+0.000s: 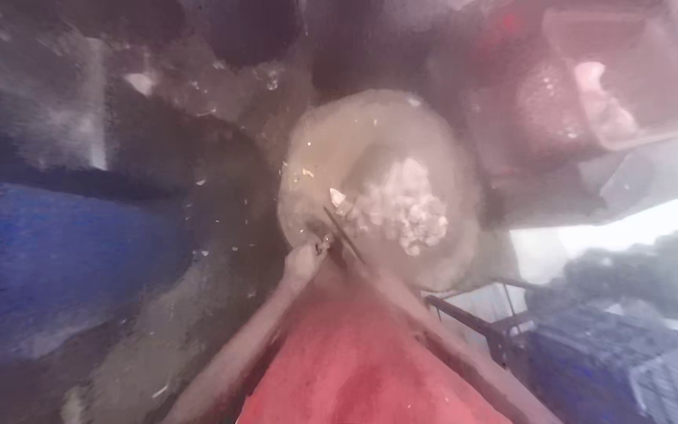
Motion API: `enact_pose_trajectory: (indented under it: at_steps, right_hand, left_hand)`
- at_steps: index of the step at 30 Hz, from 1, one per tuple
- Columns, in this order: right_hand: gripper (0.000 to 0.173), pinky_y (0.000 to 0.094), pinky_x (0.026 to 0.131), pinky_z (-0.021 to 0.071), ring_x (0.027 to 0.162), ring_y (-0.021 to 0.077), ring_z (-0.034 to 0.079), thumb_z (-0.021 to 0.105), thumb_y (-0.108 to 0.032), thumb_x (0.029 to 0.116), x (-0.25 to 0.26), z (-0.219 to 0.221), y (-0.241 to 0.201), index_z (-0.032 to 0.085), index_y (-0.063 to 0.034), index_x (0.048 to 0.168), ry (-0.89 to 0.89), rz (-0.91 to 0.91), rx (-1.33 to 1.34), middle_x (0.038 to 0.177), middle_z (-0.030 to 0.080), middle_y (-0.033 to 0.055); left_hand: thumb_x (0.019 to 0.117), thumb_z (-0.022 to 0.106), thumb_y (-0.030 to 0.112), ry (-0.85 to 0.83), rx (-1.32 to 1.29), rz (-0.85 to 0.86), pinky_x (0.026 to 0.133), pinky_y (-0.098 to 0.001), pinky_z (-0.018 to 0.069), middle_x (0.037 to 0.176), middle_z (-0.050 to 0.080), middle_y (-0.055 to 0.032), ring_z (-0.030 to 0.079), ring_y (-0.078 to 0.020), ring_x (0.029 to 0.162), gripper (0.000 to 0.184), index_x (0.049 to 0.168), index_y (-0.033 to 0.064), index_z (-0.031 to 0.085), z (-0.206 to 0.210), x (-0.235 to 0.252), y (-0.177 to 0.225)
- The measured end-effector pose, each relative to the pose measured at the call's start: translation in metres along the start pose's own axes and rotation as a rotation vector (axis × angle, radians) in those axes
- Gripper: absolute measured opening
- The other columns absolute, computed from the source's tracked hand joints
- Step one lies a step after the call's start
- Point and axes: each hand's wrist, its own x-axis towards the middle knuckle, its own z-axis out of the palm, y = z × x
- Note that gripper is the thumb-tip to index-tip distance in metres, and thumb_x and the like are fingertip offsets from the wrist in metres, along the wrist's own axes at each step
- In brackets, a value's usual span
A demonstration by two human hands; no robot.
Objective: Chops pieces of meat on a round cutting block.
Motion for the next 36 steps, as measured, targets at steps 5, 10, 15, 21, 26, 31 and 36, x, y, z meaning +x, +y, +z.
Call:
enact_pose_trajectory:
  at_steps: [5, 10, 15, 21, 26, 31, 36]
  right_hand:
    - [0.039, 0.0298, 0.067, 0.0548, 0.066, 0.0063, 0.059, 0.058, -0.043, 0.1016, -0.052, -0.02, 0.05, 0.065, -0.0056, 0.11, 0.138, -0.028, 0.237, 0.077, 0.062, -0.001]
    - [0.05, 0.0597, 0.098, 0.0493, 0.109, 0.0369, 0.066, 0.049, -0.044, 0.1065, -0.047, -0.071, 0.097, 0.062, -0.0039, 0.132, -0.176, -0.042, -0.351, 0.115, 0.068, 0.0227]
    - [0.051, 0.0659, 0.092, 0.0523, 0.111, 0.0423, 0.067, 0.048, -0.051, 0.1047, -0.064, -0.062, 0.024, 0.062, -0.0099, 0.133, -0.022, -0.085, -0.667, 0.118, 0.07, 0.0208]
    - [0.056, 0.0538, 0.097, 0.0512, 0.107, 0.0313, 0.066, 0.044, -0.05, 0.1073, 0.012, -0.016, -0.018, 0.058, -0.0053, 0.138, -0.218, -0.206, 0.062, 0.12, 0.067, 0.0206]
    - [0.055, 0.0472, 0.108, 0.0484, 0.12, 0.0292, 0.064, 0.049, -0.035, 0.107, 0.049, -0.039, 0.012, 0.048, -0.0005, 0.149, 0.204, -0.269, 0.204, 0.136, 0.062, 0.0218]
    - [0.047, 0.0479, 0.092, 0.0545, 0.101, 0.0314, 0.068, 0.042, -0.028, 0.1105, 0.019, -0.088, 0.034, 0.044, 0.002, 0.147, 0.428, -0.108, 0.24, 0.117, 0.066, 0.0242]
    - [0.048, 0.0455, 0.099, 0.0533, 0.108, 0.0257, 0.067, 0.045, -0.035, 0.1096, -0.022, -0.055, 0.065, 0.053, -0.0001, 0.142, 0.198, -0.19, 0.153, 0.12, 0.067, 0.0199]
  left_hand:
    - [0.1047, 0.054, 0.011, 0.057, -0.799, 0.324, 0.095, -0.036, 0.0568, 0.136, 0.063, -0.0127, 0.067, -0.0172, 0.112, 0.043, 0.147, 0.0057, 0.049, -0.034, 0.027, 0.02]
    - [0.1076, 0.053, 0.022, 0.083, -0.445, 0.414, 0.101, -0.0502, 0.0527, 0.133, 0.065, -0.0141, 0.066, -0.0278, 0.117, 0.035, 0.141, 0.0122, 0.057, -0.075, 0.071, 0.105]
    - [0.0966, 0.062, 0.033, 0.024, 0.306, 0.506, 0.095, -0.0653, 0.0503, 0.125, 0.067, -0.0191, 0.064, -0.0405, 0.116, 0.04, 0.13, 0.0113, 0.067, -0.034, 0.117, 0.188]
    - [0.1015, 0.055, 0.038, 0.096, 0.332, 0.467, 0.094, -0.0622, 0.0523, 0.117, 0.071, -0.0167, 0.068, -0.0368, 0.11, 0.037, 0.124, 0.0123, 0.069, -0.055, 0.098, 0.226]
    - [0.1032, 0.061, 0.023, 0.145, -0.079, 0.396, 0.079, -0.0479, 0.056, 0.102, 0.071, -0.011, 0.068, -0.0223, 0.087, 0.024, 0.124, 0.0137, 0.069, -0.161, 0.012, 0.21]
    - [0.0966, 0.063, 0.026, 0.365, 0.125, 0.388, 0.078, -0.0594, 0.0542, 0.098, 0.073, -0.0122, 0.07, -0.0289, 0.089, 0.022, 0.11, 0.0123, 0.074, -0.223, -0.055, 0.137]
    - [0.0983, 0.063, 0.028, 0.268, 0.213, 0.358, 0.084, -0.0655, 0.0537, 0.103, 0.075, -0.0167, 0.072, -0.0378, 0.096, 0.025, 0.112, 0.0105, 0.074, -0.186, -0.062, 0.105]
